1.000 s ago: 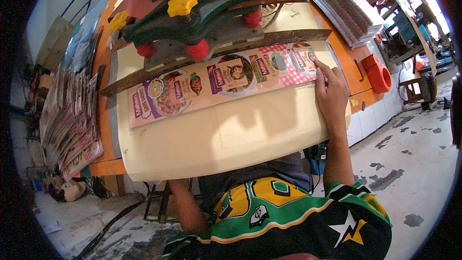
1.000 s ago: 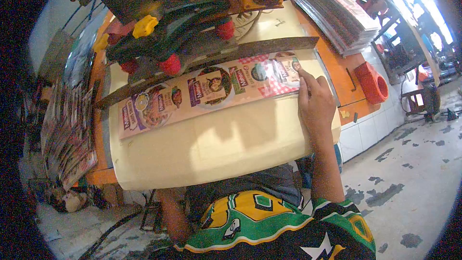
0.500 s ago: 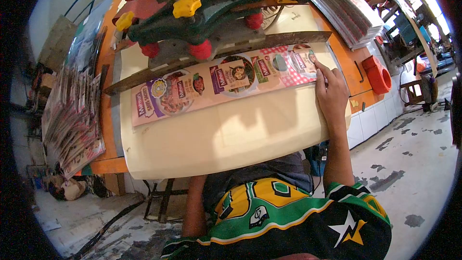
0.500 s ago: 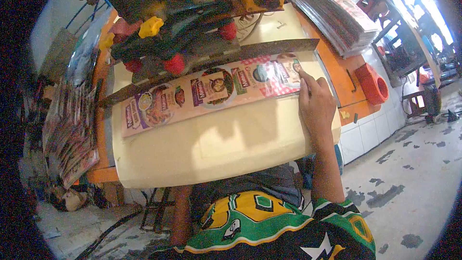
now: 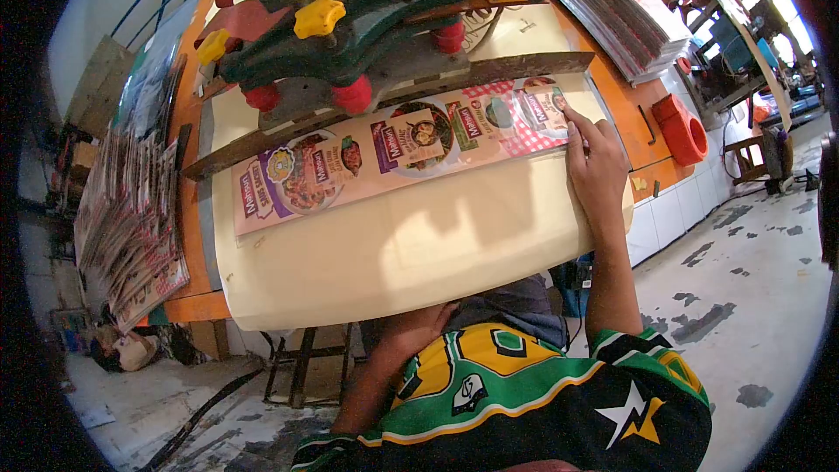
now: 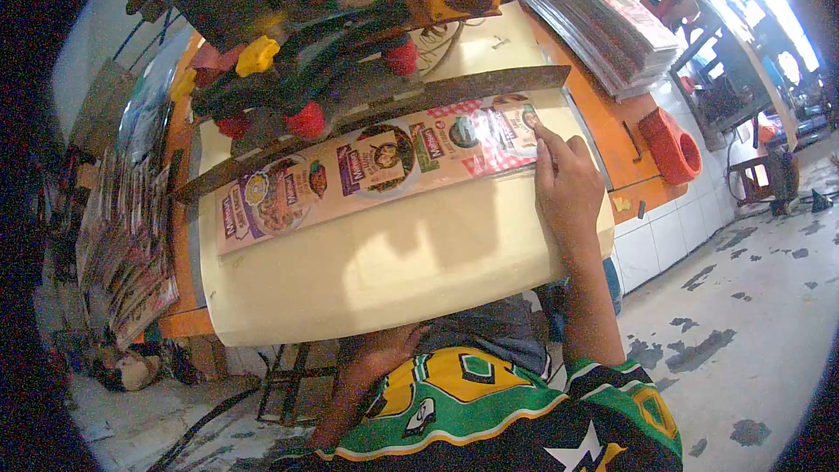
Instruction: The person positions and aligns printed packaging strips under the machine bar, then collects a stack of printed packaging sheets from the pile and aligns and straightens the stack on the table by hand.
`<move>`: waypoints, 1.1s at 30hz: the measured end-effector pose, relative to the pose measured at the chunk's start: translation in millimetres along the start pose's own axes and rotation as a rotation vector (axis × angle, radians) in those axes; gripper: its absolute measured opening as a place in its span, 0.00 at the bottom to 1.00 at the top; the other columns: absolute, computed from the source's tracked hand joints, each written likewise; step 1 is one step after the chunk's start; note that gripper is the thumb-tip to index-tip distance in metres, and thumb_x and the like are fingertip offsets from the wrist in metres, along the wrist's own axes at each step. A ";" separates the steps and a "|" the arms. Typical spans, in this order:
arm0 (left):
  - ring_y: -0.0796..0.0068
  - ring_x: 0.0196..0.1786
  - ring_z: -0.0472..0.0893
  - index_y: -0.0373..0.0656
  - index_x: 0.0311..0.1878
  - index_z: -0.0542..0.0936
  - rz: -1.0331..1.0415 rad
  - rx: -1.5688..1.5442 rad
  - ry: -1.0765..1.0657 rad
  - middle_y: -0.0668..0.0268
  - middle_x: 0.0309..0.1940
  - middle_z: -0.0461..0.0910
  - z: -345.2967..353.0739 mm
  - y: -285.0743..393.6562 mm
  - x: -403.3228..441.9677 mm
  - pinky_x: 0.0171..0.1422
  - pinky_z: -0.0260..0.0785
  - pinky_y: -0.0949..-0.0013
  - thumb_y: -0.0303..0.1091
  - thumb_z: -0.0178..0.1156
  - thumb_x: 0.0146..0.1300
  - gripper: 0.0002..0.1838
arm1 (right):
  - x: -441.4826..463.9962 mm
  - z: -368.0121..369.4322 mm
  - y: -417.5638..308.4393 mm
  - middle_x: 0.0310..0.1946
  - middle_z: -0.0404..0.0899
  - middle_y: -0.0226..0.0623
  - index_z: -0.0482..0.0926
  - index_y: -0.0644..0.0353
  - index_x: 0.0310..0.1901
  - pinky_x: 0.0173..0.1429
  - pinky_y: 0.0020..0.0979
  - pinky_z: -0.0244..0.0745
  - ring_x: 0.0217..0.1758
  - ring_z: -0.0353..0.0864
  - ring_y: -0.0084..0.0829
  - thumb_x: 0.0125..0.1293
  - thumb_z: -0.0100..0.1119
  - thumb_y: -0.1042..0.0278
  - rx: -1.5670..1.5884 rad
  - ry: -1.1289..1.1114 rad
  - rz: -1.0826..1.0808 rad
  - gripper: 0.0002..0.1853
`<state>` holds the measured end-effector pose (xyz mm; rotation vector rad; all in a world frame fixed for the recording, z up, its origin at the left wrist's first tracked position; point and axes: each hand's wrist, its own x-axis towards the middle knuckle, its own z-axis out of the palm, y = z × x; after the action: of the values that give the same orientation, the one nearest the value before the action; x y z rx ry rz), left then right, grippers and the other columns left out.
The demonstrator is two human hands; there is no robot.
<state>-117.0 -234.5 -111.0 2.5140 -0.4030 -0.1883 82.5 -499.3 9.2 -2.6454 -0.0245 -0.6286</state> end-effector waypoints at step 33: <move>0.59 0.34 0.82 0.40 0.37 0.83 0.194 -0.450 -0.074 0.59 0.29 0.82 -86.5 48.6 -5.2 0.40 0.75 0.63 0.32 0.63 0.64 0.06 | -0.4 -2.9 -3.4 0.28 0.73 0.40 0.83 0.43 0.55 0.36 0.40 0.73 0.29 0.78 0.39 0.71 0.55 0.61 0.030 -0.004 0.042 0.14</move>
<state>-114.7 -225.6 -12.1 2.0189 -0.5631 -0.2634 80.6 -497.4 12.7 -2.6110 0.0209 -0.6042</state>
